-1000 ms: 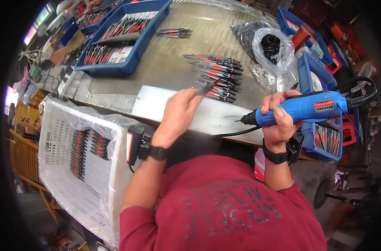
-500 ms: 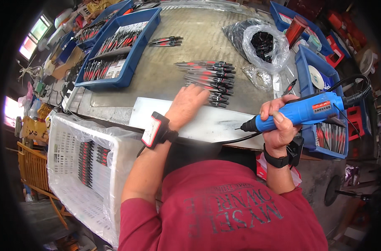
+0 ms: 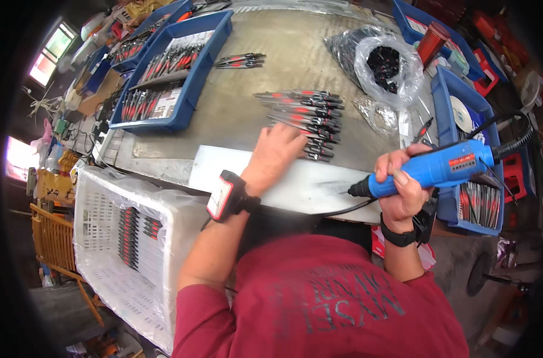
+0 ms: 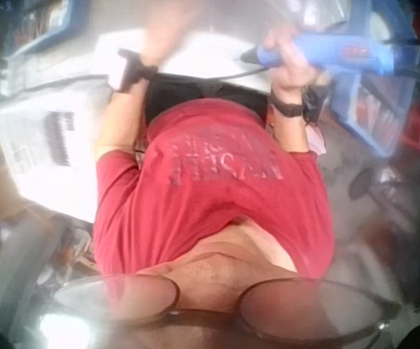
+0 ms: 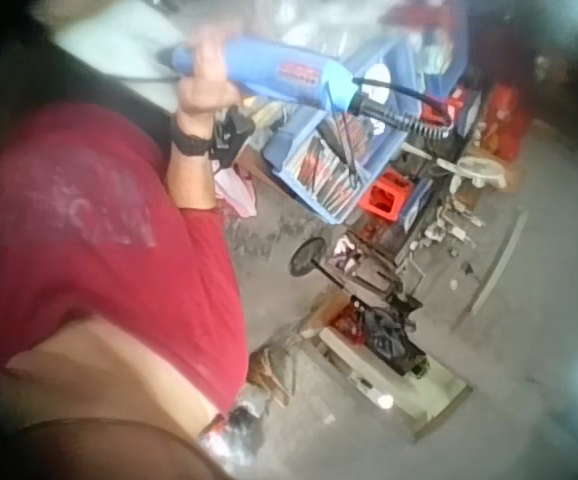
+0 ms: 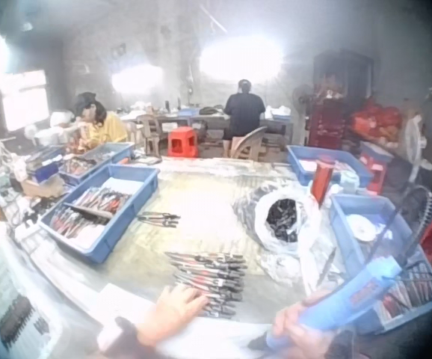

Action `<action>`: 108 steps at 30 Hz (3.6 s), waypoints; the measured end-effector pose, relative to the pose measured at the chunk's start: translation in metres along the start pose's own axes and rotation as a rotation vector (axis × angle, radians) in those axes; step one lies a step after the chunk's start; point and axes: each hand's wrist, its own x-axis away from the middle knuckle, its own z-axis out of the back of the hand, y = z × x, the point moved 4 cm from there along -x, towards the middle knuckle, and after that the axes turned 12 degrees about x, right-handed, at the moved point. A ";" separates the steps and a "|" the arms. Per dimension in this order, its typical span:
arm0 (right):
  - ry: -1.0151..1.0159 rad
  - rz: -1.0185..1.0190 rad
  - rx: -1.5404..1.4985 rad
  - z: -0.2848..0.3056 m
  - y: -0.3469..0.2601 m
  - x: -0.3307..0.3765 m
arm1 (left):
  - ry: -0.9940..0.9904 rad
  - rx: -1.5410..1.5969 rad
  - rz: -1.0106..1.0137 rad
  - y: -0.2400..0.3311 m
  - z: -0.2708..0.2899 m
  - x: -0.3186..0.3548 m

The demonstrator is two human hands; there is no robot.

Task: The person repeatedly picks up pens from a table, applies hot glue to the tip of each pen using a blue glue gun, and places the pen back on the table. The process is repeated for multiple pens in a consistent sequence.

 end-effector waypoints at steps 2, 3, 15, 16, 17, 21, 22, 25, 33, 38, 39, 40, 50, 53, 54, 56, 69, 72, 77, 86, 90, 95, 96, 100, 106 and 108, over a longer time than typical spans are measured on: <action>0.023 -0.038 -0.058 0.000 0.001 0.001 | 0.015 0.049 -0.006 -0.001 0.008 0.000; -0.014 -0.021 -0.064 -0.001 0.001 0.000 | 0.073 0.070 0.002 -0.006 0.015 -0.004; 0.035 -0.042 -0.032 0.000 0.002 -0.006 | 0.428 -0.125 0.364 -0.184 0.056 -0.068; 0.030 -0.044 -0.027 0.000 0.002 -0.007 | 0.406 -0.142 0.365 -0.195 0.055 -0.073; 0.031 -0.046 -0.021 -0.001 0.002 -0.008 | 0.329 -0.211 0.432 -0.207 0.054 -0.077; 0.038 -0.065 0.015 -0.001 0.004 -0.009 | 0.230 -0.292 0.422 -0.234 0.050 -0.089; 0.044 -0.065 0.019 -0.001 0.005 -0.010 | 0.211 -0.309 0.418 -0.239 0.049 -0.091; 0.043 -0.098 0.007 0.000 0.008 -0.011 | 0.157 -0.351 0.413 -0.251 0.044 -0.095; 0.069 -0.122 -0.004 0.002 0.016 -0.015 | 0.052 -0.355 0.320 -0.264 0.039 -0.097; 0.076 -0.124 0.005 0.001 0.016 -0.016 | -0.056 -0.372 0.354 -0.261 0.039 -0.096; 0.073 -0.123 0.015 0.000 0.016 -0.017 | -0.063 -0.387 0.353 -0.261 0.039 -0.097; 0.074 -0.121 0.019 0.000 0.015 -0.017 | -0.090 -0.397 0.356 -0.261 0.038 -0.097; 0.086 -0.084 0.033 0.000 0.014 -0.016 | -0.140 -0.464 0.314 -0.262 0.037 -0.099; 0.089 -0.088 0.039 0.000 0.015 -0.016 | -0.170 -0.512 0.306 -0.260 0.037 -0.101; 0.086 -0.088 0.041 -0.001 0.015 -0.016 | -0.180 -0.530 0.305 -0.258 0.036 -0.101; 0.090 -0.082 0.044 -0.001 0.016 -0.016 | -0.166 -0.549 0.303 -0.256 0.035 -0.101; 0.047 -0.092 -0.015 -0.003 0.014 -0.015 | 0.238 -0.181 0.297 -0.200 0.063 -0.108; 0.023 -0.074 -0.045 -0.002 0.014 -0.014 | 0.409 0.101 0.338 -0.149 0.064 -0.100; -0.005 -0.045 -0.070 0.000 0.013 -0.007 | 0.343 0.848 0.587 -0.051 0.046 -0.048; 0.045 0.033 -0.054 -0.008 0.012 -0.001 | 0.121 1.309 1.015 0.066 0.012 0.085; 0.005 0.039 -0.043 -0.019 0.012 0.004 | 0.032 1.264 1.038 0.069 -0.005 0.107; -0.025 0.022 -0.039 -0.027 0.014 0.009 | 0.117 1.425 1.236 0.075 -0.020 0.117; -0.019 0.018 -0.045 -0.028 0.015 0.010 | 0.121 1.444 1.244 0.075 -0.021 0.117; -0.086 0.016 -0.014 -0.038 0.014 0.014 | 0.140 1.496 1.241 0.076 -0.021 0.113; -0.152 -0.008 -0.003 -0.051 0.017 0.013 | 0.135 1.516 1.240 0.073 -0.022 0.109; -0.175 -0.028 -0.013 -0.054 0.018 0.013 | 0.142 1.529 1.235 0.073 -0.023 0.109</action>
